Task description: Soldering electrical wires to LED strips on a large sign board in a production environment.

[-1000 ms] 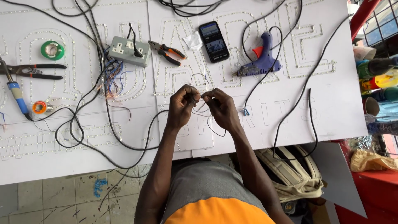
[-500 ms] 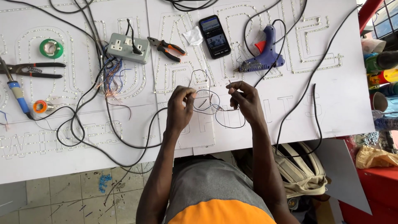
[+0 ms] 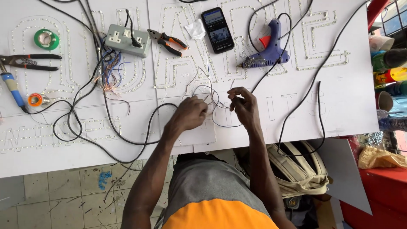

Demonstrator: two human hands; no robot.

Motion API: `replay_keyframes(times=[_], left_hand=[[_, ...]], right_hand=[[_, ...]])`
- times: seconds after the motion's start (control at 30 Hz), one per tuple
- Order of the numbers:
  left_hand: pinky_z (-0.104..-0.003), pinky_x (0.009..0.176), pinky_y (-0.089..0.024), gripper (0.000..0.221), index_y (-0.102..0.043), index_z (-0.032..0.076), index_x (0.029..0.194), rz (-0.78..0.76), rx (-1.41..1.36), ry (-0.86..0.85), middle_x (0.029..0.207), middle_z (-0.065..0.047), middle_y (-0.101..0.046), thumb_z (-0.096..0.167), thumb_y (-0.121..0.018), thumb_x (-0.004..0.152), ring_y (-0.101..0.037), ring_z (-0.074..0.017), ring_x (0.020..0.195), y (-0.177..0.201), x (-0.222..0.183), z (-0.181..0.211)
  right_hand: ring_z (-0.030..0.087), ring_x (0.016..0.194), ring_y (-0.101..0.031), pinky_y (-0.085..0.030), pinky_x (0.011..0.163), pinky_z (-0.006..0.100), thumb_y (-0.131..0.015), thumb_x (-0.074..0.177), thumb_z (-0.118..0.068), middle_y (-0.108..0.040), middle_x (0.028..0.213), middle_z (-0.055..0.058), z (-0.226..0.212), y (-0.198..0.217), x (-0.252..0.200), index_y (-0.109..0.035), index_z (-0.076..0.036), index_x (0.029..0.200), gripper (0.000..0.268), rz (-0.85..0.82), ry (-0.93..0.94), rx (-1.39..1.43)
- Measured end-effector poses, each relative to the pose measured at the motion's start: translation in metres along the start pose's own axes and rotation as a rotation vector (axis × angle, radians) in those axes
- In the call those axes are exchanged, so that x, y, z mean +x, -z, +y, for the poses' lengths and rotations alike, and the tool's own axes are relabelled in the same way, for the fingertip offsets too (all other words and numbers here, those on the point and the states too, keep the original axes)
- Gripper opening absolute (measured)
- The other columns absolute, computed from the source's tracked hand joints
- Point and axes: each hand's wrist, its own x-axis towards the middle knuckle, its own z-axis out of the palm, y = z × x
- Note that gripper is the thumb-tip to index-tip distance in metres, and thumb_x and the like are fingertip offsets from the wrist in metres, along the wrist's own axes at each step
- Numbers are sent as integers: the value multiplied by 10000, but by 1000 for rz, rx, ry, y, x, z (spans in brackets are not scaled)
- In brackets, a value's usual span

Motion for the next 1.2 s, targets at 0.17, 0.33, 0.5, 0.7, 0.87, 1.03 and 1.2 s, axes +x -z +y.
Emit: replay_keyframes(times=[0.17,0.33,0.5,0.7,0.87,1.03,1.2], left_hand=[[-567,1000,-571,122,-809,70,965,-74,-201,127,946,-185,-794,116,-697,984,-735,-423,1049,79,-39,-3],[-455,993,-633,103,-780,45,1172,291,-851,47,1007,-145,-819,84,-727,1093,-752,-231,1006,71,-57,-14],[-459,1047,-678,80,-684,-21,1151,783,-1481,-39,1125,-182,-769,45,-711,1116,-799,-288,1136,38,-45,5],[-371,976,-668,56,-773,19,1153,934,-1255,51,1217,-115,-773,26,-768,1098,-732,-183,1134,45,-51,15],[-293,889,-612,172,-799,66,1264,1019,-898,56,1175,-67,-743,153,-775,1117,-716,-159,1121,106,-88,12],[-331,883,-632,131,-849,9,1202,961,-843,-94,1048,-111,-710,54,-801,1088,-728,-189,1007,129,-112,-15],[-344,856,-634,112,-859,22,1165,908,-724,-104,1021,-98,-731,57,-827,1064,-760,-186,947,141,-130,-57]], right_hand=[[101,605,-649,-451,494,204,-599,1064,80,-677,943,84,-13,15,15,-787,-24,1186,247,185,114,115],[144,560,-620,-494,544,233,-629,1089,119,-712,834,138,-65,-10,16,-815,-11,1170,241,104,279,58],[230,888,-770,-658,679,328,-848,1044,-74,-728,1097,172,-74,-98,4,-837,72,1186,204,-186,258,170],[200,866,-720,-582,709,305,-874,1024,-43,-727,1040,129,-63,-148,11,-866,1,1064,60,-169,347,43],[192,811,-736,-604,709,314,-839,1045,-29,-729,995,130,-70,-167,18,-859,5,1046,40,-212,394,42],[204,758,-718,-585,668,341,-858,1019,4,-679,940,134,-72,-196,21,-839,16,1007,26,-263,505,-93],[247,688,-695,-552,626,360,-876,987,12,-700,898,153,-70,-234,25,-849,3,976,31,-302,515,-195]])
